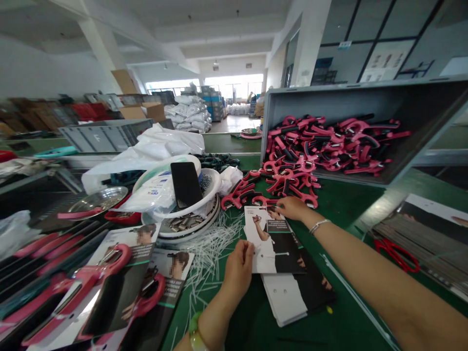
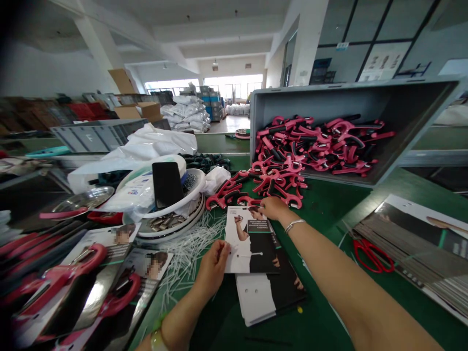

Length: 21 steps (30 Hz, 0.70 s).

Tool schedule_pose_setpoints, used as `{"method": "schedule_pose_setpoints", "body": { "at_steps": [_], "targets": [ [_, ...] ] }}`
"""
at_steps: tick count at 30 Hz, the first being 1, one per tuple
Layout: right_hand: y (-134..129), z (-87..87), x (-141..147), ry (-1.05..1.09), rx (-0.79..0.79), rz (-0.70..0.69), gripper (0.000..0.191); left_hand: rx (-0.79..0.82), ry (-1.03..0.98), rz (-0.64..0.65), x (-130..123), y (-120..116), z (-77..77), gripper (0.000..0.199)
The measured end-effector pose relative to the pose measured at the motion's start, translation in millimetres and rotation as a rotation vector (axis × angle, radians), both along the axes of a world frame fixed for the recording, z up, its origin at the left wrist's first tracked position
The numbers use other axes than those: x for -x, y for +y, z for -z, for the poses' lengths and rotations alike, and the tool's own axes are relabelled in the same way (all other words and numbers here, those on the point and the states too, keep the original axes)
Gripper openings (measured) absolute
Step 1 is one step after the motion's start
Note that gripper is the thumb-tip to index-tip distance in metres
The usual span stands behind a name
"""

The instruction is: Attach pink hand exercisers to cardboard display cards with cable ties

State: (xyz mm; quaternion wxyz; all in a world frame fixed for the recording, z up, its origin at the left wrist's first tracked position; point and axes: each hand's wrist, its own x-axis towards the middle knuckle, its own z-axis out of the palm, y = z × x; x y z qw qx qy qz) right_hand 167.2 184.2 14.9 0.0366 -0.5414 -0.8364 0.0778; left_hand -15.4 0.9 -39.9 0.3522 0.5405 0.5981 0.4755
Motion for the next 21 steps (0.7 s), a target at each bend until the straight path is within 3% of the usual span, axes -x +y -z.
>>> {"method": "schedule_pose_setpoints", "body": {
  "at_steps": [4,9,15,21],
  "targets": [
    [10,6.7,-2,0.012,0.134,0.008,0.032,-0.001,0.099,0.045,0,-2,0.6,0.022],
    [16,7.7,-19,0.023,0.261,0.024,0.034,-0.052,0.255,0.125,1,-7,0.2,0.047],
    [25,-5.5,-17,-0.045,0.087,0.021,0.026,0.018,0.396,0.348,9,-8,-7.5,0.058],
    [29,-6.5,20,-0.241,-0.005,0.046,0.031,0.035,0.438,0.395,12,-10,-8.9,0.059]
  ]
}}
